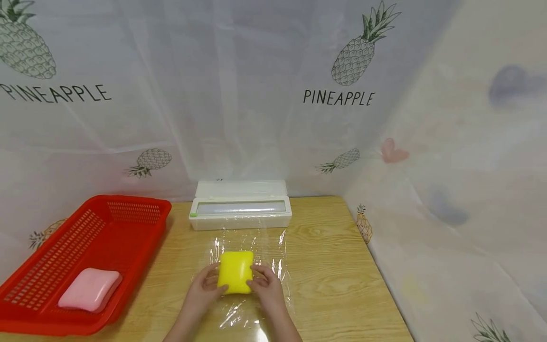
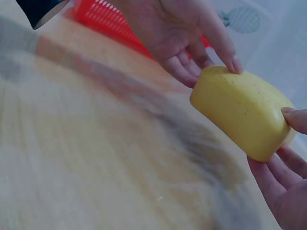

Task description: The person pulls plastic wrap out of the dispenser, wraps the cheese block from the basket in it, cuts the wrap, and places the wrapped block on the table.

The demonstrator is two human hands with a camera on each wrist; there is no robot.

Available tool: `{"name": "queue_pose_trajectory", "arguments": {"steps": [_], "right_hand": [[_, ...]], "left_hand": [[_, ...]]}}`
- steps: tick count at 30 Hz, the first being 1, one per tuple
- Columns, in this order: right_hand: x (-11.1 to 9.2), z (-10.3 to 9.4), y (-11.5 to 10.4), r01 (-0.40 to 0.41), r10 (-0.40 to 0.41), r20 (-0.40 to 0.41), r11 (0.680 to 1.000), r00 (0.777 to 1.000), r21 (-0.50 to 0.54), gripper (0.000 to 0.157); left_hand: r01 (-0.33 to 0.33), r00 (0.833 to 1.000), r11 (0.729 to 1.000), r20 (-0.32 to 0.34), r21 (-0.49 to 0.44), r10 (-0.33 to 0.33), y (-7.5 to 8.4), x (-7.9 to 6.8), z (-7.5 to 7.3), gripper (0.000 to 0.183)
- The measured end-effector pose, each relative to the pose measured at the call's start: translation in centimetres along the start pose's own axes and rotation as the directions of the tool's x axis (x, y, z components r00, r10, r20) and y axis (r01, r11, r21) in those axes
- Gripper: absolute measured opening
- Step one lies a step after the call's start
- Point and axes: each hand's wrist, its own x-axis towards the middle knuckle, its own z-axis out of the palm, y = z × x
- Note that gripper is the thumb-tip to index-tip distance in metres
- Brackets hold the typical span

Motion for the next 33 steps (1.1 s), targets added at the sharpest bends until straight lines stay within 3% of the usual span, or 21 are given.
{"name": "queue_pose_trajectory", "arguments": {"steps": [7, 12, 18, 27, 33], "right_hand": [[-1.0, -0.2, 1.7, -0.028, 0.028, -0.024, 0.999, 0.999, -0.035, 0.041], [-1.4, -0.1, 2.0, -0.008, 0.007, -0.032, 0.999, 0.999, -0.045, 0.039], [-0.9, -0.1, 2.2, 0.017, -0.018, -0.021, 0.999, 1.000, -0.028, 0.039], [-0.3, -0.1, 2.5, 0.047, -0.050, -0.026, 0.993, 0.998, -0.106, 0.037], [0.1, -0.2, 2.4, 0.038, -0.043, -0.025, 0.983, 0.999, -0.182, 0.036]], "left_hand": [[0.023, 0.998, 1.000, -0.050, 0.008, -0.023, -1.5, -1.0, 0.8, 0.074], [0.038, 0.999, 0.999, -0.038, -0.003, -0.038, -1.6, -1.5, 0.9, 0.076], [0.014, 0.999, 1.000, -0.033, -0.001, -0.014, -2.3, -1.1, 0.9, 0.075], [0.012, 0.999, 1.000, -0.044, 0.024, -0.011, -2.6, -0.2, 1.1, 0.069], [-0.036, 0.998, 0.999, -0.060, 0.013, 0.037, -2.6, -0.1, 1.2, 0.068]]}}
